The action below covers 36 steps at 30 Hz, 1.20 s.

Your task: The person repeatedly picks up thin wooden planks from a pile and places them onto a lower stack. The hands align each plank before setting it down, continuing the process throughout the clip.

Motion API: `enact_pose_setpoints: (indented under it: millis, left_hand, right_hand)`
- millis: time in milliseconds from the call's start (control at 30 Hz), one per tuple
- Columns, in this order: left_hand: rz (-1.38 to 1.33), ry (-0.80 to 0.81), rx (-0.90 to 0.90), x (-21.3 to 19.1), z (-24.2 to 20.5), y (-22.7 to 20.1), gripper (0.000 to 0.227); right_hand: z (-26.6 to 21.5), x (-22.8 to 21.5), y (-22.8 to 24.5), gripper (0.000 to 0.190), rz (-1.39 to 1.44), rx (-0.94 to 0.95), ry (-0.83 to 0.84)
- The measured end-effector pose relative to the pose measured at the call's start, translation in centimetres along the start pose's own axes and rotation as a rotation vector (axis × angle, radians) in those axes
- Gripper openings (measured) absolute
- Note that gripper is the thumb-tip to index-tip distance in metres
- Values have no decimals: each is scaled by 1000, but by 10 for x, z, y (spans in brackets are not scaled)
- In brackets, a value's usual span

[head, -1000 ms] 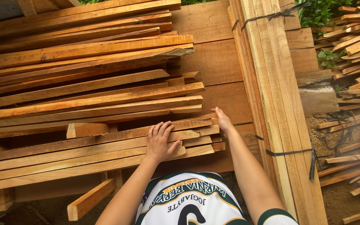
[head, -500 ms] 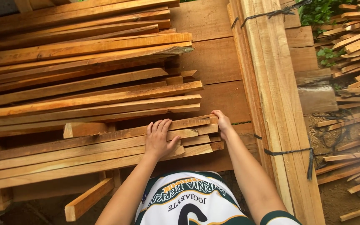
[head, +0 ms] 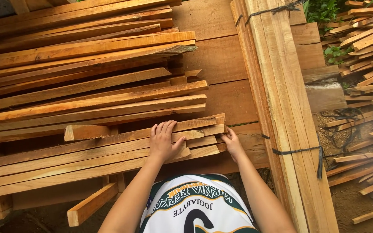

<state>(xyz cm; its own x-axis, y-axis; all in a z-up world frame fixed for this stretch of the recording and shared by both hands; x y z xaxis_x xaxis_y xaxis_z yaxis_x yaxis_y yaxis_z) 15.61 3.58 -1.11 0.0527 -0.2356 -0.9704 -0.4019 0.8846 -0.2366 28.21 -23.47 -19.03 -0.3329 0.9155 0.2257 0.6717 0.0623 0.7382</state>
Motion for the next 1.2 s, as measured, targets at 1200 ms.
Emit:
enact_pose_setpoints:
  millis: [1200]
  left_hand:
    - [43, -86, 16, -1, -2, -4, 68]
  right_hand:
    - [14, -1, 2, 30, -183, -154, -51]
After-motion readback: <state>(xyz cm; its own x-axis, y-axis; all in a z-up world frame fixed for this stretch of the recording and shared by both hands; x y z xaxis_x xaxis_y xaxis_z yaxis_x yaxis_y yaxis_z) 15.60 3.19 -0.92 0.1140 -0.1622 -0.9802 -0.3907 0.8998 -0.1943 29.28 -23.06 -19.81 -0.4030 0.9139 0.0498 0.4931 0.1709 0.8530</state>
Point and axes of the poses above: each hand's wrist, its own z-axis towards the middle knuckle, its own x-axis out of the palm, y = z × x, the point moved 10 cm from there along z, towards the middle knuckle, and after that the axes turned 8 degrees about z, right-handed, at the moved point
